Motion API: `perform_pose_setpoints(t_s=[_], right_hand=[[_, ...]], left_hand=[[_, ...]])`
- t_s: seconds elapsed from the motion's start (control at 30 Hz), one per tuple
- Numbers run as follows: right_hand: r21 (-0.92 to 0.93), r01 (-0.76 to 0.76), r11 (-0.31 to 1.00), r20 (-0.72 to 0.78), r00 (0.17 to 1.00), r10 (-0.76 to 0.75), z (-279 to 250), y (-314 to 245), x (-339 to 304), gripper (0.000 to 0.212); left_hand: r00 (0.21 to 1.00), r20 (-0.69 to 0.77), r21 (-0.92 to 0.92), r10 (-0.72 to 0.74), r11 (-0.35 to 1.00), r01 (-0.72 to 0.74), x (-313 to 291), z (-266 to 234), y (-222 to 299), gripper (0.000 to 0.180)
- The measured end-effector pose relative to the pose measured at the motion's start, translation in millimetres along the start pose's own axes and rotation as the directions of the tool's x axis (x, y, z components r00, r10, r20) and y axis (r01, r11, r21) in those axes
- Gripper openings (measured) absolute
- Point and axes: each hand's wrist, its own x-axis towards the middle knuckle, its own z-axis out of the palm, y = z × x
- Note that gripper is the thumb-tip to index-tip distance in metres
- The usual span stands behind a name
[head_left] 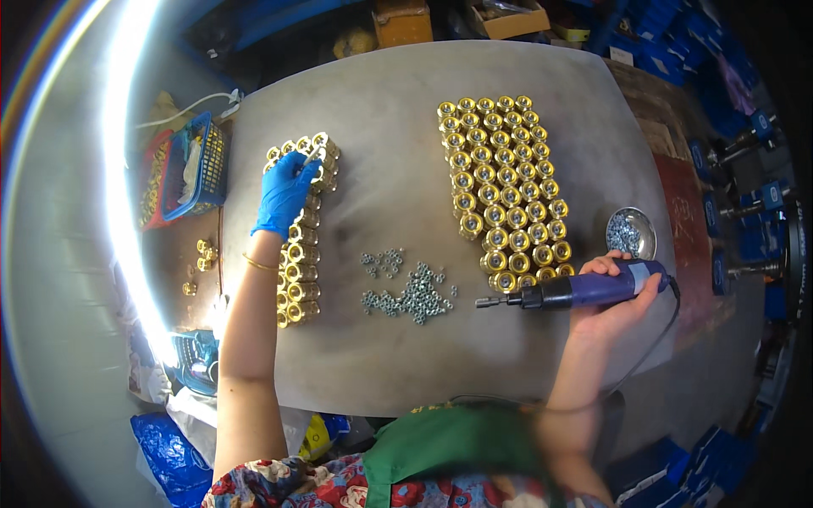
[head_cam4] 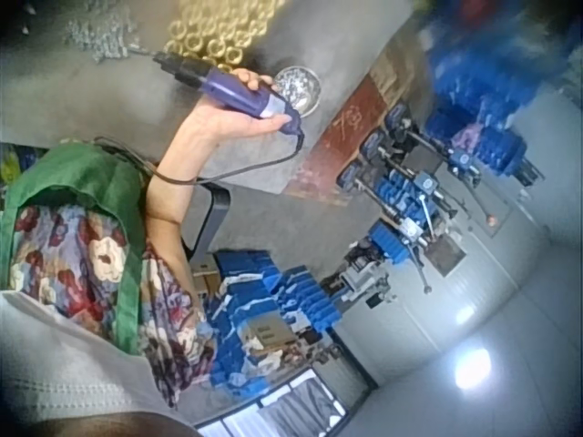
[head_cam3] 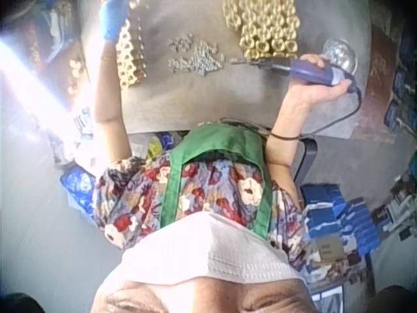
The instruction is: Fastening small screws into brass components using an electric screwdriver.
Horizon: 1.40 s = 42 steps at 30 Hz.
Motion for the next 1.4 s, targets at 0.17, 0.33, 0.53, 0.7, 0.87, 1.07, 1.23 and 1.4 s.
perform_pose_setpoints(t_s=[0.17,0.33,0.53,0.7,0.87,1.07,1.23,1.4], right_hand=[[-0.009,-0.027,1.000,0.052,0.998,0.027,-0.3,1.2,1.1,0.043],[-0.002,-0.010,1.000,0.044,0.999,0.010,0.5,0.0,2.2,0.043],[0.001,-0.040,0.999,0.062,0.997,0.039,-0.7,1.8,1.0,0.044],[-0.030,-0.011,0.999,-0.011,1.000,0.011,10.3,5.1,-3.0,0.043],[0.014,-0.003,1.000,0.009,1.000,0.003,16.0,6.1,-8.9,0.045],[0.073,0.032,0.997,0.144,0.989,-0.042,14.1,-1.9,-6.9,0.048],[0.087,0.018,0.996,0.142,0.989,-0.030,23.4,1.9,-12.7,0.049],[0.009,0.116,0.993,0.182,0.976,-0.116,24.7,-6.3,-18.2,0.049]], left_hand=[[0.995,-0.035,0.060,0.089,0.994,-0.086,9.9,5.9,-18.0,0.024],[0.958,0.080,0.225,0.274,0.932,-0.286,14.8,10.9,-23.0,0.032],[0.933,0.139,0.375,0.331,0.855,-0.359,0.5,15.2,-20.1,0.037],[0.900,0.310,0.321,0.308,0.857,-0.404,0.8,5.2,-2.8,0.041],[0.930,0.362,0.150,0.060,0.981,-0.122,-21.7,4.7,12.7,0.039],[0.713,0.687,-0.566,-0.138,0.514,0.645,-141.5,23.7,91.3,0.029],[0.692,0.713,-0.663,-0.113,0.211,0.718,-184.6,28.5,120.6,0.025],[0.719,0.688,-0.694,-0.101,0.198,0.692,-186.7,32.7,121.8,0.017]])
